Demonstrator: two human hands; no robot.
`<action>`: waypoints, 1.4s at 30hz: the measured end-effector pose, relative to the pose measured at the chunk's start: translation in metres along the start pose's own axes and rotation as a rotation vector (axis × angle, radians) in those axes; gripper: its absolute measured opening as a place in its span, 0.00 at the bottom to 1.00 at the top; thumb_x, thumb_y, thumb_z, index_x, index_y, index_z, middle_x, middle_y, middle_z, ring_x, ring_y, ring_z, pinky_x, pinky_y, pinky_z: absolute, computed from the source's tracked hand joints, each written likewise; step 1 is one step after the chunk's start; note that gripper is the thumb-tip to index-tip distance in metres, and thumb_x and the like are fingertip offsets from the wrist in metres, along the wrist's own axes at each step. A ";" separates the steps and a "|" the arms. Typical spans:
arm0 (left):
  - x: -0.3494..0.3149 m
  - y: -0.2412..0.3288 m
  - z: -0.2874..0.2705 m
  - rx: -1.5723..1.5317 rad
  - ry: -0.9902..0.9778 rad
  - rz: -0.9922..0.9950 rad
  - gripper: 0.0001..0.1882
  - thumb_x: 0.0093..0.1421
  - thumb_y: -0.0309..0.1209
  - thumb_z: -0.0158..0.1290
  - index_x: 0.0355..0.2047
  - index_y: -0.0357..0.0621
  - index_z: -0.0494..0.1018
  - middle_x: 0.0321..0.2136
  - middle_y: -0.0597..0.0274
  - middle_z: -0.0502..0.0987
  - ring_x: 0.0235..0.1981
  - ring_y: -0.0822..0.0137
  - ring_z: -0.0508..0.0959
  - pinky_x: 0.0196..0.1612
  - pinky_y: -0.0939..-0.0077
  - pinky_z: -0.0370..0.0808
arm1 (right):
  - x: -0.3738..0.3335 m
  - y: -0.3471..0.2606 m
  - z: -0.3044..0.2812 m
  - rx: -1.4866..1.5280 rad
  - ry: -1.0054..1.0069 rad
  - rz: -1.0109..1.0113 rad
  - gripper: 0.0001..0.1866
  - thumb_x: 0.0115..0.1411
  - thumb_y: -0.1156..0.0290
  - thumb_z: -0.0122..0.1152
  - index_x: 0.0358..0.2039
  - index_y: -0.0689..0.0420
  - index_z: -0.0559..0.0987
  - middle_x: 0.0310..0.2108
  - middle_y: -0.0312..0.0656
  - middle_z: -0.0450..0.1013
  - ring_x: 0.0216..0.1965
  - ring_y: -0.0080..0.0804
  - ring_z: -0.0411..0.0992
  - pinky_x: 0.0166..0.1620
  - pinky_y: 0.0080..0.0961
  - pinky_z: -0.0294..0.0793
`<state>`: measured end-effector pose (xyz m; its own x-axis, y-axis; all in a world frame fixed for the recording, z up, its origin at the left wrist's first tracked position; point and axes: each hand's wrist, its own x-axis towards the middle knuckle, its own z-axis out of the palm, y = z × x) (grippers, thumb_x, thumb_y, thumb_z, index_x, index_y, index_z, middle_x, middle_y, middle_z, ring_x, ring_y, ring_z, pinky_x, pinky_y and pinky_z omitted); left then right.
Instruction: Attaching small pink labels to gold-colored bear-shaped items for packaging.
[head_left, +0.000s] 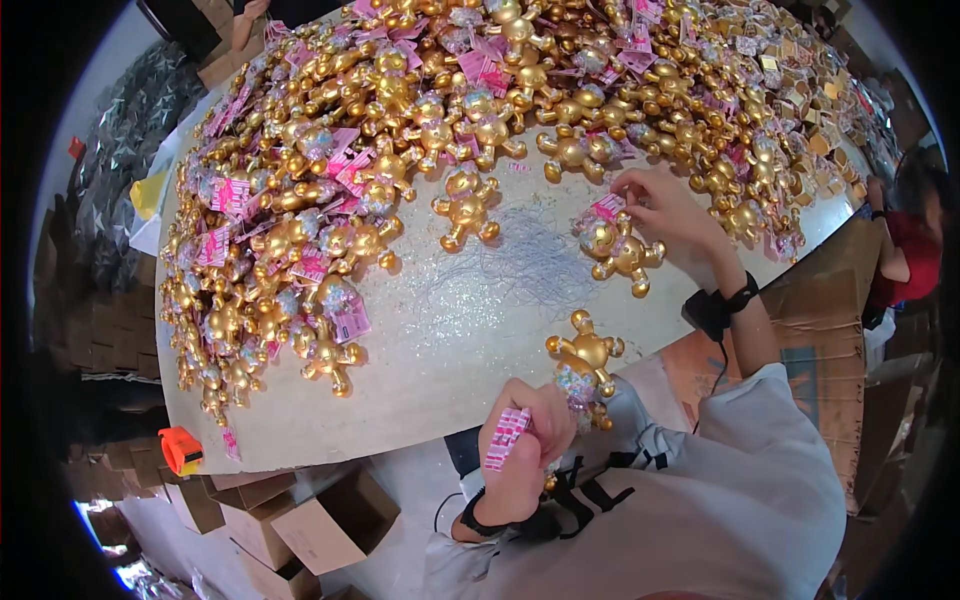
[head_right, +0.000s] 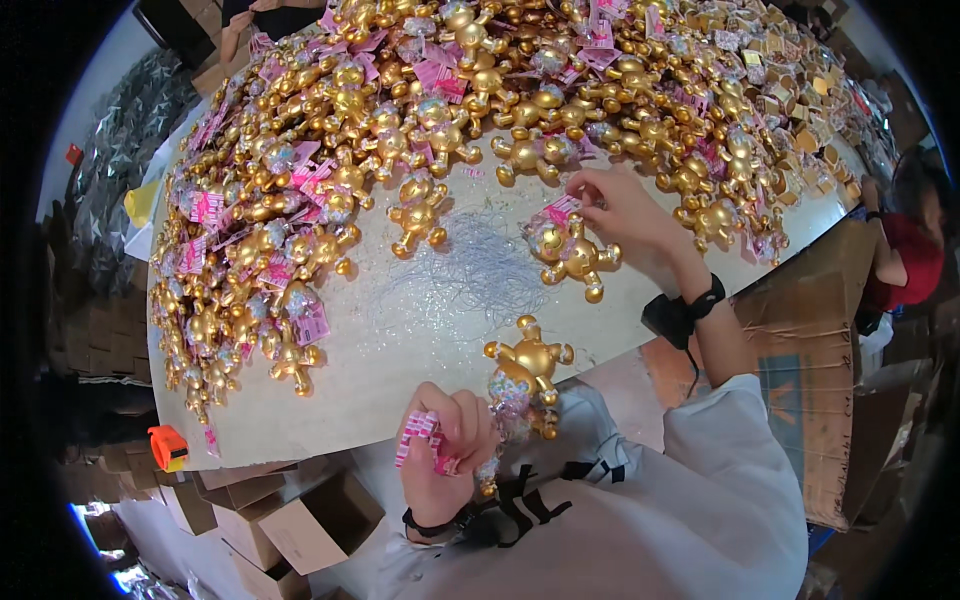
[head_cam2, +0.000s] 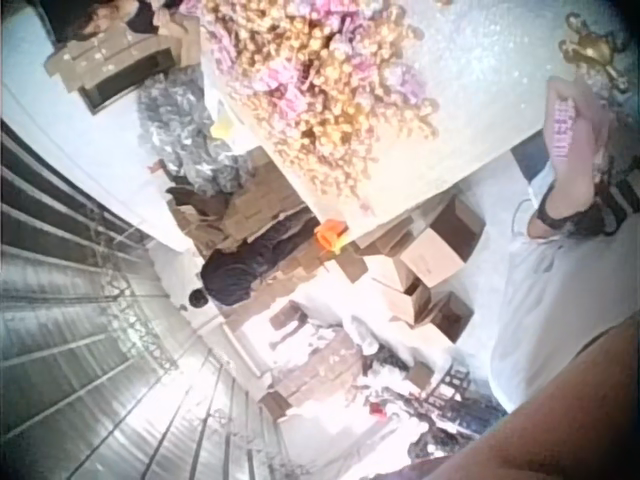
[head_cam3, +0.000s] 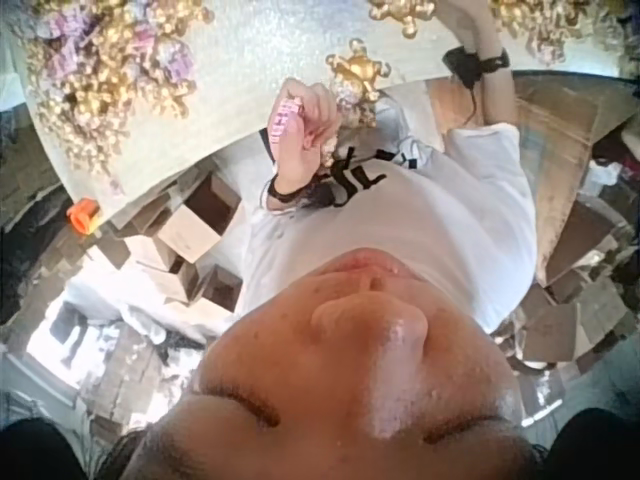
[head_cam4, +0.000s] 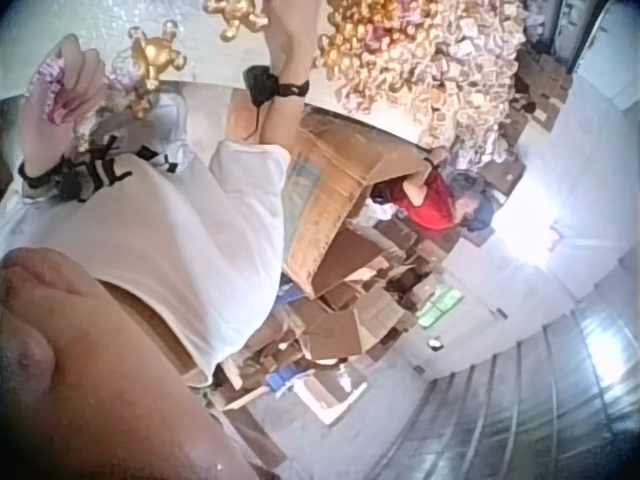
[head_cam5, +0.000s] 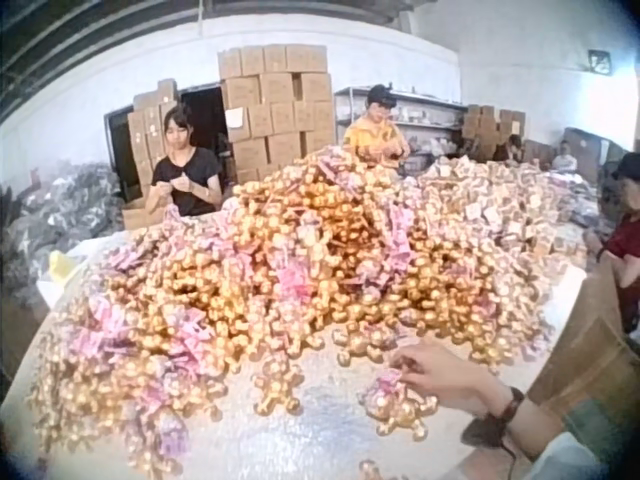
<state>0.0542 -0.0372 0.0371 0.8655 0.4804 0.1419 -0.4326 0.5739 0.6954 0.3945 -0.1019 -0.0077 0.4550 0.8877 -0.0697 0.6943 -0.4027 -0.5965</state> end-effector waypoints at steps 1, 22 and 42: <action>-0.001 0.000 0.000 -0.012 0.019 -0.042 0.22 0.64 0.50 0.43 0.27 0.44 0.57 0.19 0.68 0.57 0.18 0.79 0.52 0.19 0.84 0.51 | -0.002 -0.002 0.000 -0.034 0.058 -0.034 0.13 0.53 0.74 0.57 0.40 0.57 0.73 0.38 0.41 0.67 0.42 0.35 0.64 0.46 0.29 0.64; -0.008 -0.001 -0.002 0.199 0.057 -0.070 0.12 0.68 0.33 0.39 0.35 0.35 0.63 0.22 0.56 0.71 0.17 0.77 0.65 0.20 0.84 0.62 | 0.005 -0.007 0.024 -0.249 0.336 -0.075 0.23 0.50 0.59 0.66 0.43 0.56 0.72 0.40 0.47 0.68 0.43 0.46 0.61 0.48 0.38 0.61; -0.027 -0.010 0.006 -0.208 -0.233 -0.062 0.33 0.48 0.31 0.65 0.48 0.41 0.56 0.51 0.52 0.63 0.54 0.61 0.65 0.49 0.67 0.69 | -0.102 -0.196 -0.019 0.431 -0.419 -1.078 0.06 0.55 0.69 0.63 0.31 0.56 0.79 0.33 0.36 0.72 0.29 0.29 0.72 0.30 0.26 0.70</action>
<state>0.0365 -0.0595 0.0308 0.9159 0.2891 0.2785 -0.3990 0.7321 0.5521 0.2227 -0.1183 0.1314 -0.5053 0.7552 0.4175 0.3270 0.6153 -0.7172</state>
